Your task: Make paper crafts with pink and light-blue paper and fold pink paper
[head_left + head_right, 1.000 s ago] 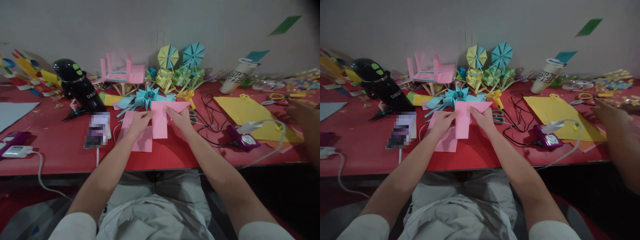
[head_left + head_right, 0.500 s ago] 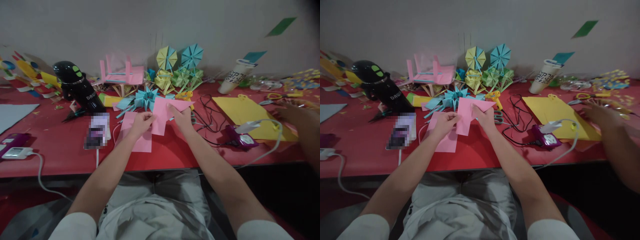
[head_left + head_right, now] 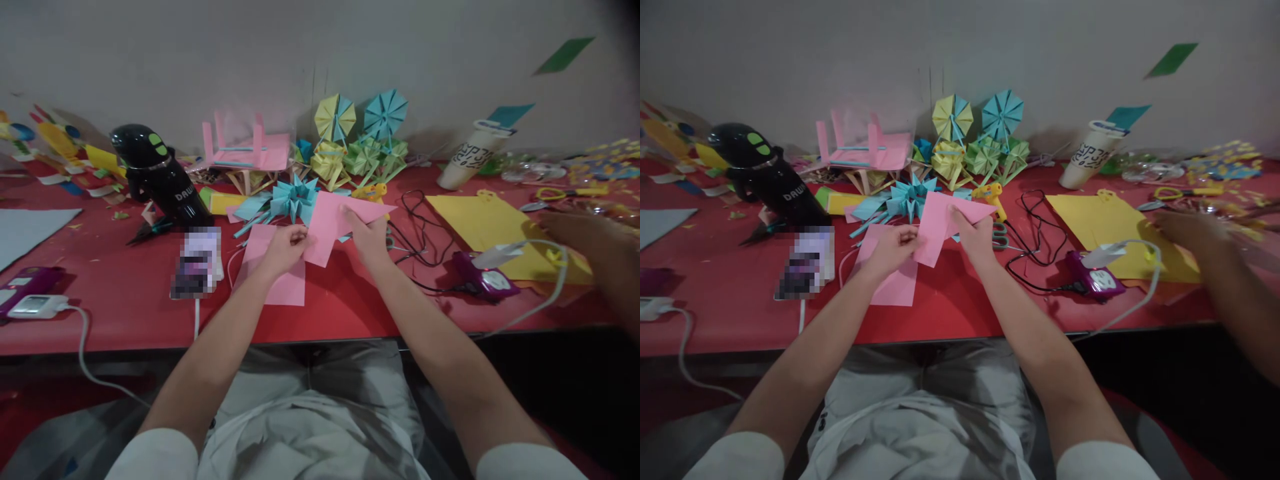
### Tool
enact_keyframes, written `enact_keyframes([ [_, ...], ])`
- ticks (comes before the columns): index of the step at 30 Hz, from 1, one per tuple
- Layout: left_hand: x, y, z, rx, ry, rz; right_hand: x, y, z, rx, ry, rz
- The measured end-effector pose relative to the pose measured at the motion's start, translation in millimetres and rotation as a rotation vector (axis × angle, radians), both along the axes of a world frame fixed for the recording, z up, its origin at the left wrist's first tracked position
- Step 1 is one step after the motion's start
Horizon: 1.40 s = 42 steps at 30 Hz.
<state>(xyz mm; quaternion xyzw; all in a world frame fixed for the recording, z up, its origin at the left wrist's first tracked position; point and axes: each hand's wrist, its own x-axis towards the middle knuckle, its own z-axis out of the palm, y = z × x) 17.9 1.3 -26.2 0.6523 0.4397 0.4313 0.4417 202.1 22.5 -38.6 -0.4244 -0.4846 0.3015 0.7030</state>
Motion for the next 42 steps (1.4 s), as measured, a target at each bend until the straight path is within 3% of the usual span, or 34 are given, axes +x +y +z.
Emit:
enact_keyframes([
  [10, -5.4, 2.6, -0.8, -0.028, 0.091, -0.051, 5.8, 2.2, -0.5, -0.077, 0.039, -0.028],
  [17, -11.8, 4.6, -1.2, 0.084, 0.166, -0.016, 7.4, -0.2, 3.8, -0.112, 0.051, 0.045],
  [25, -16.9, 8.2, 2.8, 0.02, 0.145, 0.18, 13.0, -7.9, 14.4, -0.231, 0.121, 0.139],
  [32, -33.1, 21.7, 8.0, 0.058, 0.143, 0.343, 16.1, -13.4, 19.1, -0.429, 0.001, 0.364],
  [35, -43.1, 25.5, 9.5, 0.088, 0.213, 0.256, 17.9, -16.5, 22.5, -0.493, -0.03, 0.438],
  [38, -43.2, 21.3, 11.8, 0.107, 0.292, 0.063, 19.0, -18.3, 23.4, -0.488, -0.08, 0.493],
  [42, -29.7, 9.1, 13.3, 0.148, 0.356, -0.173, 18.8, -18.1, 18.8, -0.36, -0.399, 0.584],
])
